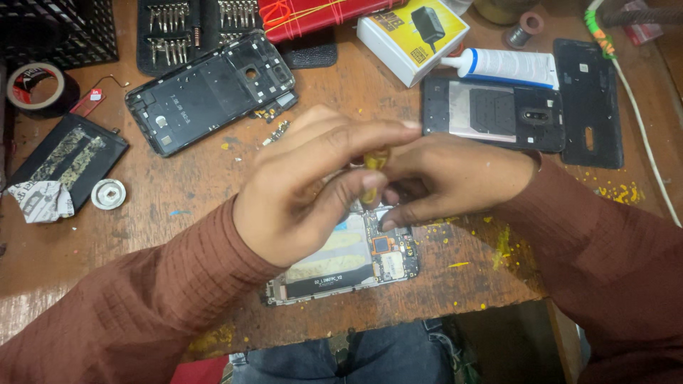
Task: The person uses tweezers and a yellow screwdriver to remove small screws and components from a disassembled smartphone motherboard. The person places removed parts on the workbench and continues to manipulate the board with tools.
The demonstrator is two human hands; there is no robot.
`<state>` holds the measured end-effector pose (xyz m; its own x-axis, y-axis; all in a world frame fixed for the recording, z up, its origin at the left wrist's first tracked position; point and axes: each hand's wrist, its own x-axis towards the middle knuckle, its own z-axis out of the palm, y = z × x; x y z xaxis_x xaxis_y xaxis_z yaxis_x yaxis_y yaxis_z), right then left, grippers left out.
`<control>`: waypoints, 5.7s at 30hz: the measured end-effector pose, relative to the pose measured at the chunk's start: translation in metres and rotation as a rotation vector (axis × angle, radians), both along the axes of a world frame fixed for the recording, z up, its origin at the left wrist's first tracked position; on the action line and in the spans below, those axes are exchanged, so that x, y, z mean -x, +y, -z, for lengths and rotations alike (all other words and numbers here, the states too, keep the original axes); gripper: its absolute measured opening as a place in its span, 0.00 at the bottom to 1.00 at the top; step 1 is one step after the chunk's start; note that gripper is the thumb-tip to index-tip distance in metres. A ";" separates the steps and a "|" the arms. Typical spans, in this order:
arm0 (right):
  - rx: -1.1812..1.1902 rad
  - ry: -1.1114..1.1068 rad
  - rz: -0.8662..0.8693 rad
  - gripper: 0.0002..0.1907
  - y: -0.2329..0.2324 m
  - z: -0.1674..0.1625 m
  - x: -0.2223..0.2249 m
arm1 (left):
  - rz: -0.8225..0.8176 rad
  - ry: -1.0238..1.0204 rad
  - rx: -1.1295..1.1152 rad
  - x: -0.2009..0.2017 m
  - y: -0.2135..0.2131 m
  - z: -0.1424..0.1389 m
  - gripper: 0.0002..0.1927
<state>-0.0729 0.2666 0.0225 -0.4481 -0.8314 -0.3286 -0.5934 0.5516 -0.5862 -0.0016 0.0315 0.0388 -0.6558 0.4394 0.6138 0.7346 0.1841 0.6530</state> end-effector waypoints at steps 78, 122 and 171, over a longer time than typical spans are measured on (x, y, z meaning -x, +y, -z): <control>0.322 -0.002 -0.115 0.13 0.005 0.002 0.001 | 0.078 -0.045 0.001 -0.009 0.010 -0.011 0.17; 0.433 -0.343 0.377 0.10 0.000 0.017 -0.001 | -0.389 -0.329 0.950 0.019 -0.068 -0.027 0.25; 0.266 -0.015 0.041 0.13 -0.006 0.018 0.006 | -0.389 -0.226 -0.006 0.036 -0.190 0.016 0.05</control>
